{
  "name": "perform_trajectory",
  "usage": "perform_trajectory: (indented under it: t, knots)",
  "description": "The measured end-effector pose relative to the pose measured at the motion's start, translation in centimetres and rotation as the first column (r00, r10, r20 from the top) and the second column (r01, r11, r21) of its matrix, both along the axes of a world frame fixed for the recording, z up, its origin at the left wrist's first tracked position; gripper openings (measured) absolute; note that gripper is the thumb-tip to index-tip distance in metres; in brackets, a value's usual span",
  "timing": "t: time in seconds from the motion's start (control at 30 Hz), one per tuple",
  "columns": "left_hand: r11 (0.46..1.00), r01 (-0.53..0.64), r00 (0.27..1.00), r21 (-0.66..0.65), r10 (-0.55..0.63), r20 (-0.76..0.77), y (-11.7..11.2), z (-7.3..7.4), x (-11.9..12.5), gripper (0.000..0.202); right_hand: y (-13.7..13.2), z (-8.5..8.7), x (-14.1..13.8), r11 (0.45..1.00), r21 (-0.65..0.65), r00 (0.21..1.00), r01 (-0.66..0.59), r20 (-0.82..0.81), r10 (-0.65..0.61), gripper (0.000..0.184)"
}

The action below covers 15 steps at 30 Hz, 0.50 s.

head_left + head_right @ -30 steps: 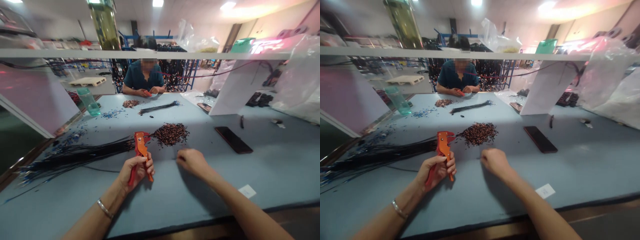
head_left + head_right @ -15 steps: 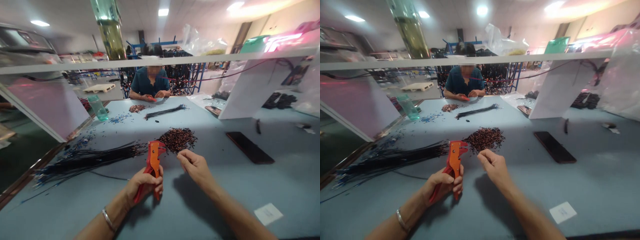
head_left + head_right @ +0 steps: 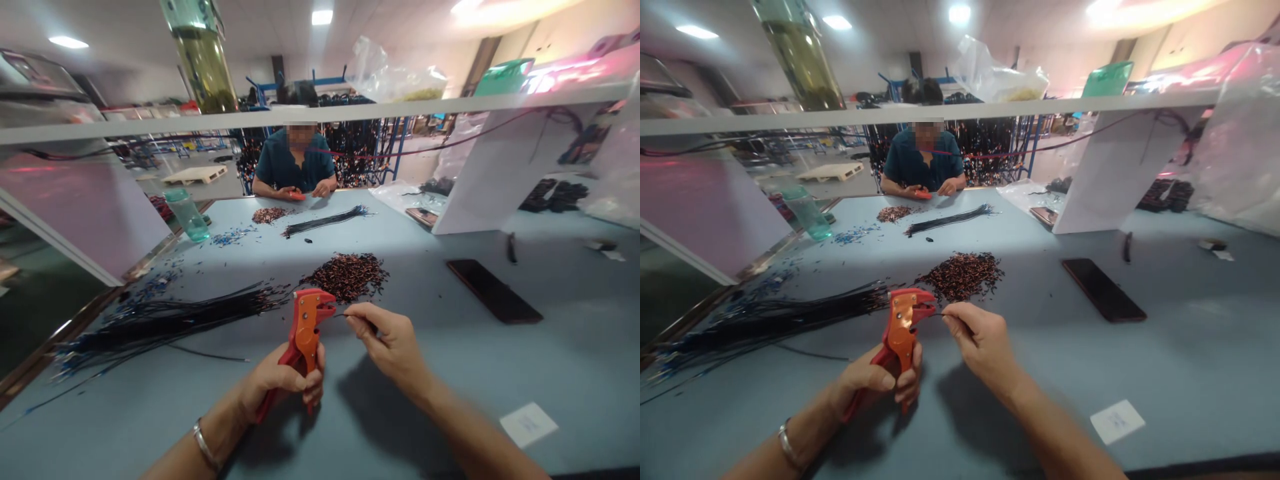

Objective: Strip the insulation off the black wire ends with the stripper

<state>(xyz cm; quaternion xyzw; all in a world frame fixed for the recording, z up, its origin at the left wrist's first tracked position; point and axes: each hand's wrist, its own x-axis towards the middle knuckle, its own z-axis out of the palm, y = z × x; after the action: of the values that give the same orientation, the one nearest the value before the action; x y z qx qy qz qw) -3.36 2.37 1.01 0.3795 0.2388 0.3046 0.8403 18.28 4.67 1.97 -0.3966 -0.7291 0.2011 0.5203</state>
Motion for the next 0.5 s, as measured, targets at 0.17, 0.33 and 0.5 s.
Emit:
perform_trajectory:
  t: [0.17,0.33,0.5]
  knots:
    - [0.998,0.060,0.998,0.009,-0.060,0.007,0.01,0.23,0.14,0.035,-0.03,-0.30,0.03,0.999,0.047,1.000,0.012,0.013,-0.013,0.013]
    - [0.997,0.078,0.997,0.026,-0.078,-0.011,0.09,0.35,0.18,0.035,-0.13,-0.26,0.00,0.998,0.058,0.999,0.022,0.031,-0.023,0.013]
    - [0.995,0.067,0.996,0.074,-0.062,-0.059,0.04,0.29,0.01,0.037,-0.33,0.00,0.03,0.997,0.064,0.995,0.045,0.084,-0.050,0.015]
